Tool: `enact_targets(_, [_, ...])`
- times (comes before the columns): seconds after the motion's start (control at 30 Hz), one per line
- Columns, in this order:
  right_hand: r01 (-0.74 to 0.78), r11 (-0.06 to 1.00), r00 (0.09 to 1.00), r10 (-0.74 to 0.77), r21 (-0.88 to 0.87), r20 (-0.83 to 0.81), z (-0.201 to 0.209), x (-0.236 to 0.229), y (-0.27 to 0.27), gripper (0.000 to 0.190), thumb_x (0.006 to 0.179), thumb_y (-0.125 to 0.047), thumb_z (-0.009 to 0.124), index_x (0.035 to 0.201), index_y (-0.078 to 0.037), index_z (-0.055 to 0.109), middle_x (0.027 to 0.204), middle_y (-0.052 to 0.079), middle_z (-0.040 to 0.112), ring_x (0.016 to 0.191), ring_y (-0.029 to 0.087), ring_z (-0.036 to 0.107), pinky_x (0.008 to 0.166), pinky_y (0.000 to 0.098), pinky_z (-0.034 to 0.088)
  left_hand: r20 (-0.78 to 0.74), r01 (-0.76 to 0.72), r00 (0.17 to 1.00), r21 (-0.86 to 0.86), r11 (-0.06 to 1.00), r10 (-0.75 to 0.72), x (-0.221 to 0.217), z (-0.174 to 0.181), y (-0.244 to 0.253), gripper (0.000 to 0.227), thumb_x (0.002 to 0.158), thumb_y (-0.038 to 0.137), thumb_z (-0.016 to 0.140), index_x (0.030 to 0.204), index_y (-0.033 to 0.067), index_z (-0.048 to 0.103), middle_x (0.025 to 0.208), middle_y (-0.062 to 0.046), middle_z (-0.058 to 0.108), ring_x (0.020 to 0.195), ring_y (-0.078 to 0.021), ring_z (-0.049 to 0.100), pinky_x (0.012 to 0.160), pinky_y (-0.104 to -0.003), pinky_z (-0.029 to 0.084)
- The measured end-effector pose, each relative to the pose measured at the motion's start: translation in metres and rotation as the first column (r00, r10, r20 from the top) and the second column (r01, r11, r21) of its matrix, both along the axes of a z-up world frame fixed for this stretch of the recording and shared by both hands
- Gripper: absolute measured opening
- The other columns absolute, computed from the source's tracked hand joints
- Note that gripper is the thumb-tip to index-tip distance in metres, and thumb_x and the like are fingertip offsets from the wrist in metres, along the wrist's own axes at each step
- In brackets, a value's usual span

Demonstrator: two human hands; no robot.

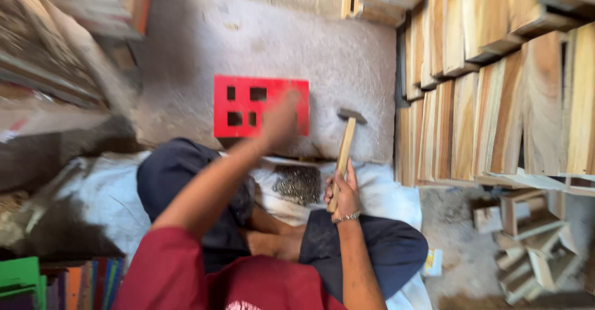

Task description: The person sits on the floor and uses a hammer to drive nails into colorful plastic templates placed on a wooden block. They repeatedly pick up nails, position them in the template holes, and hammer them in, then remove the template to reveal a small wooden frame.

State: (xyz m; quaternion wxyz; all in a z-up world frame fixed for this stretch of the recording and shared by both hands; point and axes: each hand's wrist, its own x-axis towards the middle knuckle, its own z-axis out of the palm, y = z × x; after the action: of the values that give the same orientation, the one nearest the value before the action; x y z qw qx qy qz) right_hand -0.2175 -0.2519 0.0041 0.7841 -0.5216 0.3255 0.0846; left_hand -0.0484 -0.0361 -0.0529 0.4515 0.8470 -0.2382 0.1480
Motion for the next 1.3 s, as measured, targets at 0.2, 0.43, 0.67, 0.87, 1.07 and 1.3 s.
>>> enact_targets(0.2, [0.034, 0.999, 0.999, -0.034, 0.007, 0.032, -0.014, -0.003, 0.003, 0.07, 0.1, -0.018, 0.056, 0.162, -0.029, 0.026, 0.077, 0.007, 0.057, 0.048, 0.011, 0.05, 0.036, 0.0258, 0.04, -0.277, 0.417, 0.905, 0.421, 0.806, -0.324, -0.158, -0.043, -0.039, 0.016, 0.076, 0.017, 0.066, 0.088, 0.0065, 0.07, 0.107, -0.017, 0.061, 0.104, -0.0351, 0.061, 0.078, -0.046, 0.055])
enact_targets(0.43, [0.018, 1.0, 0.996, -0.02, 0.023, 0.083, -0.014, 0.003, 0.004, 0.071, 0.099, -0.017, 0.056, 0.163, -0.029, 0.027, 0.079, 0.006, 0.058, 0.049, 0.011, 0.051, 0.036, 0.0264, 0.042, -0.191, 0.312, 0.948, 0.419, 0.852, -0.253, -0.163, -0.064, -0.031, 0.012, 0.079, 0.018, 0.064, 0.083, 0.0089, 0.071, 0.101, -0.013, 0.063, 0.1, -0.033, 0.063, 0.08, -0.045, 0.053])
enact_targets(0.67, [-0.02, 1.0, 0.997, 0.02, -0.006, 0.08, -0.022, -0.007, -0.004, 0.069, 0.103, -0.017, 0.054, 0.164, -0.029, 0.024, 0.081, 0.006, 0.058, 0.05, 0.011, 0.05, 0.038, 0.0262, 0.043, -0.342, 0.254, 0.918, 0.125, 0.959, -0.199, -0.169, -0.053, -0.028, 0.008, 0.075, 0.017, 0.07, 0.078, 0.0113, 0.074, 0.086, -0.013, 0.069, 0.086, -0.0375, 0.067, 0.072, -0.049, 0.054])
enact_targets(0.87, [-0.036, 0.998, 0.995, 0.03, 0.06, 0.095, -0.02, -0.005, -0.005, 0.069, 0.104, -0.017, 0.052, 0.165, -0.03, 0.022, 0.082, 0.006, 0.056, 0.052, 0.011, 0.051, 0.041, 0.0251, 0.045, -0.372, -0.176, 0.926, -0.3, 0.938, 0.055, -0.122, 0.026, 0.026, 0.013, 0.089, 0.012, 0.076, 0.102, 0.007, 0.074, 0.091, -0.013, 0.073, 0.082, -0.0272, 0.074, 0.073, -0.035, 0.058])
enact_targets(1.07, [-0.041, 0.999, 0.997, 0.039, 0.03, 0.073, -0.016, -0.004, -0.001, 0.07, 0.105, -0.016, 0.052, 0.166, -0.03, 0.02, 0.084, 0.006, 0.056, 0.054, 0.011, 0.052, 0.042, 0.0247, 0.045, -0.477, -0.49, 0.833, -0.405, 0.771, 0.279, -0.019, 0.049, 0.13, 0.007, 0.096, 0.006, 0.073, 0.094, 0.0017, 0.078, 0.075, -0.003, 0.072, 0.07, -0.0093, 0.065, 0.064, -0.027, 0.054])
enact_targets(1.3, [-0.054, 0.998, 0.994, 0.051, 0.029, 0.094, -0.016, -0.007, -0.001, 0.07, 0.106, -0.017, 0.051, 0.167, -0.029, 0.019, 0.088, 0.007, 0.057, 0.057, 0.01, 0.053, 0.045, 0.0249, 0.047, -0.324, -0.453, 0.88, -0.348, 0.821, 0.349, 0.028, 0.026, 0.153, 0.01, 0.092, 0.0, 0.074, 0.101, 0.0009, 0.078, 0.085, -0.009, 0.075, 0.074, -0.0171, 0.071, 0.067, -0.03, 0.056])
